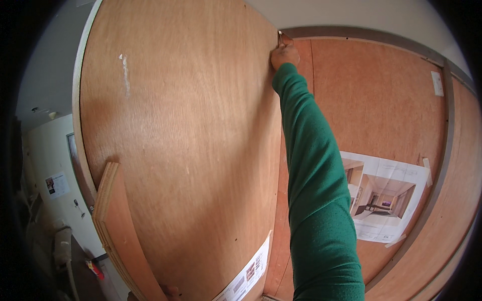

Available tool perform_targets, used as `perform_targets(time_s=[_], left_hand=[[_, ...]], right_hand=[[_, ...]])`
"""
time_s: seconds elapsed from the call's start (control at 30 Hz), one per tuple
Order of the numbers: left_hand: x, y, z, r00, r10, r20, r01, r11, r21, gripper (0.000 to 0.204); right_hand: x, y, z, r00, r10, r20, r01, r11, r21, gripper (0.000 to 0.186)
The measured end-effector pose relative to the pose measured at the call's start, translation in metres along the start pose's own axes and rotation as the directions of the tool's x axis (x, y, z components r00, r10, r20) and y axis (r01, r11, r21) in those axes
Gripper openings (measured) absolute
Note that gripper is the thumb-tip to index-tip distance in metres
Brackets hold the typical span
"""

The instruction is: The person uses a power drill to secure wooden panels to a wall, then applies glue to the edges of a wooden strip using a small brush. The person positions the strip against the wall and presses it into place.

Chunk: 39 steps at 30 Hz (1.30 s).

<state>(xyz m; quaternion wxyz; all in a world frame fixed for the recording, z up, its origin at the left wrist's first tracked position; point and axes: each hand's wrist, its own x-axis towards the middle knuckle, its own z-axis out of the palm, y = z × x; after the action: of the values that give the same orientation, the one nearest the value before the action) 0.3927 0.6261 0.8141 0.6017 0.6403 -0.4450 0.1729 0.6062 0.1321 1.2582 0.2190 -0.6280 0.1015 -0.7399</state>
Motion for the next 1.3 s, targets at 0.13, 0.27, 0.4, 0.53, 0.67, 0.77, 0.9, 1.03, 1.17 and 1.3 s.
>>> perform_targets(time_s=[0.13, 0.27, 0.4, 0.53, 0.67, 0.77, 0.9, 1.03, 1.17, 1.3], left_hand=[[-0.002, -0.001, -0.001, 1.0, -0.02, 0.0, 0.02, 1.0, 0.007, 0.081], [0.0, 0.0, -0.001, 1.0, 0.013, 0.014, -0.013, 1.0, 0.018, 0.083], [-0.003, -0.003, -0.001, 1.0, -0.007, 0.007, 0.007, 1.0, -0.002, 0.084], [-0.003, -0.004, -0.002, 1.0, 0.02, 0.013, -0.021, 1.0, 0.021, 0.086], [-0.001, -0.003, -0.002, 0.998, 0.05, 0.032, -0.052, 0.997, 0.049, 0.088], [-0.002, -0.005, -0.001, 1.0, 0.02, 0.019, -0.02, 1.0, 0.005, 0.088], [-0.002, -0.005, -0.003, 0.999, 0.037, 0.031, -0.038, 0.999, 0.017, 0.089], [-0.002, -0.004, -0.002, 1.0, 0.02, 0.017, -0.02, 1.0, -0.007, 0.089], [0.002, -0.004, -0.002, 0.997, 0.067, 0.028, -0.067, 0.998, -0.001, 0.089], [0.002, -0.004, -0.003, 0.995, 0.096, 0.039, -0.098, 0.994, 0.042, 0.087]], right_hand=[[-0.003, -0.004, 0.0, 0.999, 0.04, 0.013, -0.04, 0.999, -0.007, 0.035], [-0.004, -0.005, -0.002, 0.998, 0.061, -0.001, -0.061, 0.998, 0.008, 0.034], [-0.005, -0.004, -0.003, 0.996, 0.088, -0.007, -0.088, 0.995, 0.043, 0.036], [-0.003, 0.0, 0.0, 0.998, 0.052, -0.021, -0.052, 0.999, 0.016, 0.036], [0.002, 0.012, 0.005, 0.998, 0.042, -0.043, -0.038, 0.997, 0.074, 0.034], [0.009, 0.02, 0.009, 0.997, 0.038, -0.062, -0.031, 0.994, 0.105, 0.032], [0.007, 0.021, 0.013, 0.996, 0.04, -0.076, -0.03, 0.991, 0.131, 0.028], [0.004, 0.024, 0.013, 0.997, 0.054, -0.052, -0.04, 0.973, 0.229, 0.032], [0.007, 0.027, 0.01, 0.997, 0.068, -0.047, -0.056, 0.976, 0.211, 0.027], [0.006, 0.029, 0.011, 0.996, 0.082, -0.023, -0.076, 0.977, 0.201, 0.028]])
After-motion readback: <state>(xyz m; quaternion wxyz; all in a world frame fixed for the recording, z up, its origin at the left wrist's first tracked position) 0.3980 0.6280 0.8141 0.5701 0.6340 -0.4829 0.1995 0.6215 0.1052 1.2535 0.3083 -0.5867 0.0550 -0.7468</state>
